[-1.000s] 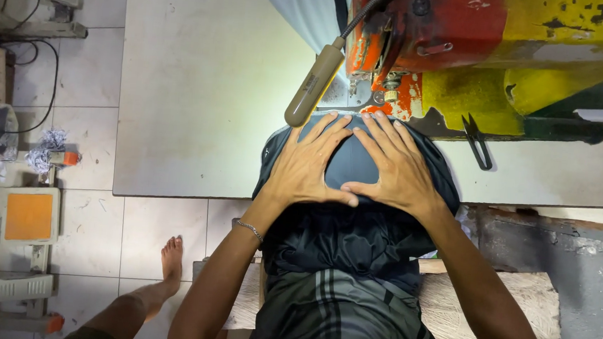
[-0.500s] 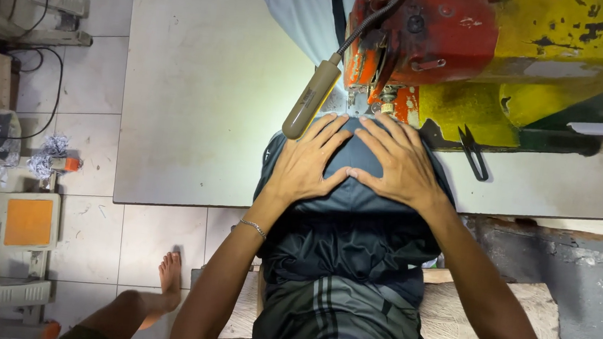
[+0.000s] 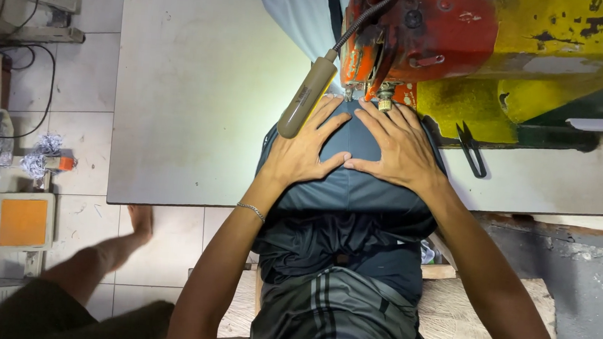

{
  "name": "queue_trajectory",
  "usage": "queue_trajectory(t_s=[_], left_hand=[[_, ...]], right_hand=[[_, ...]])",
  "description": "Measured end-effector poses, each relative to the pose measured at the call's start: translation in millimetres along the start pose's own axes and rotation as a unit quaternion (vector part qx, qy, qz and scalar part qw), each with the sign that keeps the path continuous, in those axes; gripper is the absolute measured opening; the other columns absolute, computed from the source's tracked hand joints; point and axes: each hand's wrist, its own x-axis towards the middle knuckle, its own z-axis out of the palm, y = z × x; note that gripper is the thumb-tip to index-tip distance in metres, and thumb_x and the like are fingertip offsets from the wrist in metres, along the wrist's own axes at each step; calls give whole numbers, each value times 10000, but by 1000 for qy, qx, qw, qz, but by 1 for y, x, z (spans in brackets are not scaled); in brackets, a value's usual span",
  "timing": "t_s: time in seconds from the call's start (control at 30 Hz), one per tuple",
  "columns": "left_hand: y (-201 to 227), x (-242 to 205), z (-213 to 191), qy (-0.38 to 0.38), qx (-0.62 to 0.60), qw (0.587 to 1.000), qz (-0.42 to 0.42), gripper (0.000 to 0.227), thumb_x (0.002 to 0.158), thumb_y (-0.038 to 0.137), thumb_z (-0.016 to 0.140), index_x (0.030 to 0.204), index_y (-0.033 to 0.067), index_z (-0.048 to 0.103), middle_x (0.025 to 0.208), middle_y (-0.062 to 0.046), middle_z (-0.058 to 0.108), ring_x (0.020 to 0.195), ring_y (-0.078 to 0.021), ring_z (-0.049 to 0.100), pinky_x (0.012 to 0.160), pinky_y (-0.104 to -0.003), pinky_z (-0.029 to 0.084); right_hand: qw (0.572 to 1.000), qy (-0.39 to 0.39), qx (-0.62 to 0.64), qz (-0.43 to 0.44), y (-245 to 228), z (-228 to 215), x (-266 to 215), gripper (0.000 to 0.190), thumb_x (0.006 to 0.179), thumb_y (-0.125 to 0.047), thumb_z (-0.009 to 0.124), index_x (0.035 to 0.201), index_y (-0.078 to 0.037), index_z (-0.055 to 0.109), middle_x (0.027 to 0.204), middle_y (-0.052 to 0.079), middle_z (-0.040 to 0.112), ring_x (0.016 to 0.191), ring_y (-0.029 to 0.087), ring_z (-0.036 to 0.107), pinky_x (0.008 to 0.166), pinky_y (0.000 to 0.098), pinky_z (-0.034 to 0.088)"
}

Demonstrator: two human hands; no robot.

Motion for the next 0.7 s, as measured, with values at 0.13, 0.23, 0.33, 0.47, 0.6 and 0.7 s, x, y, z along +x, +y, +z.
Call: queue_trajectory(t_s=[0.13,0.23,0.33,0.47,0.6,0.7], left_hand=[[-2,1,-3,-5,16,1000,0,652,901,604,622,1390,177,558,1517,-112,515,1452,-266,444,1247,-455,278],[-5,0,-2,-10,22,1000,0,642,910,617,608,1390,194,554,1523,-96,509,1457,-255,434,1248,-462,267],[-8,-2,-6,-11,17,1000,6,646,904,639,608,1386,211,565,1522,-89,512,1458,-258,434,1240,-473,275],[-17,-7,-13,-20,7,999,44,628,904,649,602,1395,259,586,1534,-87,505,1474,-273,408,1226,-489,284],[-23,-7,-14,-70,2,997,45,643,901,706,561,1422,331,587,1582,-86,457,1513,-287,342,1263,-502,189],[-22,-7,-18,-87,-1,996,33,658,887,721,547,1448,376,559,1621,-70,407,1514,-283,340,1285,-500,153]], right_hand=[[1000,-3,1,0,-1,-2,1,912,798,-709,675,1474,-111,544,1506,133,566,1297,349,572,1175,487,331],[1000,-15,7,3,-3,-3,3,918,807,-707,667,1489,-109,526,1530,136,543,1324,356,553,1186,493,318],[1000,-25,14,1,-5,-2,4,935,813,-727,657,1491,-98,520,1545,149,523,1373,371,511,1188,508,309],[1000,-25,13,1,-17,-7,5,963,801,-747,665,1487,-88,520,1562,159,501,1450,381,431,1198,512,293],[999,-26,20,23,-12,-1,1,1016,766,-753,690,1490,-65,504,1567,165,490,1442,364,445,1208,492,291],[999,-33,17,22,-11,-5,4,1039,754,-762,691,1491,-55,497,1579,163,477,1456,355,431,1216,487,283]])
